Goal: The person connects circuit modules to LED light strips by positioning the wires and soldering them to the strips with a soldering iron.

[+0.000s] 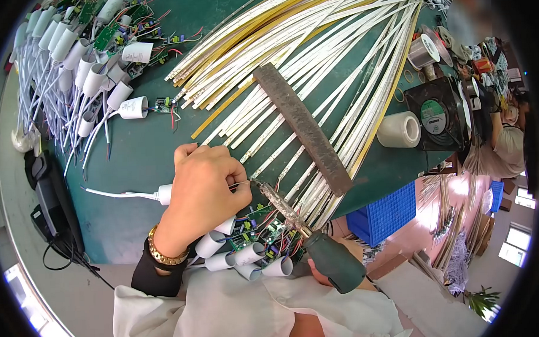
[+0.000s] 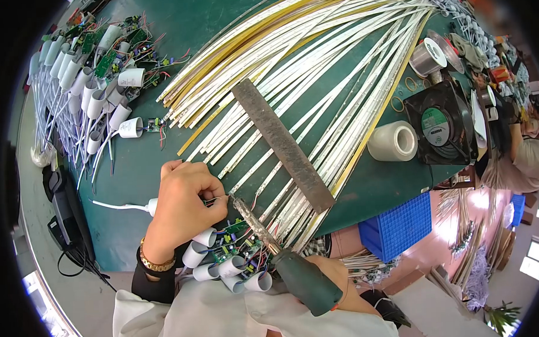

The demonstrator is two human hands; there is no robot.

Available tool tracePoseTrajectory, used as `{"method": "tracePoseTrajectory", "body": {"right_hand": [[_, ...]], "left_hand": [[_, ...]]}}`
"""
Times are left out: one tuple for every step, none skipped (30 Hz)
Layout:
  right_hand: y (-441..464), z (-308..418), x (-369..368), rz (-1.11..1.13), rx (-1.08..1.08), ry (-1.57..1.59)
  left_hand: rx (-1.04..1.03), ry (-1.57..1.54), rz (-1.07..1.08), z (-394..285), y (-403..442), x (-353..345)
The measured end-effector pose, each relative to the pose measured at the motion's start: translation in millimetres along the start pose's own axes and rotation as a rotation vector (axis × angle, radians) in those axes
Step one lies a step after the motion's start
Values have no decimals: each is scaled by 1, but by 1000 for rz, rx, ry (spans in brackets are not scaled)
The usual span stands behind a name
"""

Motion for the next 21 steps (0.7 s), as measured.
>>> {"method": "tracePoseTrajectory", "body": {"right_hand": [[0, 3, 3, -8, 8, 29], [-1, 4, 4, -16, 16, 58], [-2, 2, 3, -16, 16, 58], [-3, -5, 0, 1, 0, 59], [-4, -9, -3, 18, -16, 60], [-5, -9, -2, 20, -14, 61], [-8, -22, -6, 73, -171, 187], [-13, -33, -13, 126, -329, 313], [-16, -33, -17, 127, -329, 313], [-17, -28, -9, -3, -237, 218], [-18, -21, 1, -133, -146, 122], [-17, -22, 4, -133, -146, 122], [-14, -22, 2, -69, -146, 100], [-13, -22, -1, -5, -145, 78], [-14, -24, -2, -4, -145, 78], [-17, -27, -3, -31, -170, 137], [-17, -29, -2, -58, -195, 195], [-13, -26, 1, -57, -196, 195], [-1, -15, 8, -46, -195, 159], [5, -9, 11, -35, -193, 123], [-5, -20, 0, -34, -193, 123]], "left_hand": [[0, 2, -1, 0, 0, 0], [1, 4, -1, 0, 0, 0], [1, 4, -2, 0, 0, 0], [2, 5, -3, -1, 0, 1], [3, 7, -4, -1, 0, 1], [5, 7, -5, 0, 0, 1], [2, 5, -10, -1, 0, 1], [-2, 2, -14, -1, 0, 1], [-1, 3, -14, -1, 0, 1], [-1, 1, -12, -1, 0, 1], [-2, -2, -10, -1, 0, 1], [-3, -2, -10, -1, 1, 1], [-2, -1, -8, -1, 1, 1], [-1, 0, -7, -1, 1, 1], [-1, 0, -6, -1, 1, 1], [-3, 1, -8, -1, 1, 1], [-6, 1, -9, -1, 1, 1], [-5, 0, -7, -2, 1, 1], [9, 1, 15, -1, 1, 1], [23, 2, 36, -1, 1, 0], [24, 2, 36, 0, 1, 0]]}}
Point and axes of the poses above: each hand's wrist, its own y-axis towards the middle knuckle, its own x-axis out of the back of the hand, z = x × y, the point moved 9 cm from there along y, towards the middle knuckle, and after that the axes turned 2 degrees about y, right-handed, at the moved point
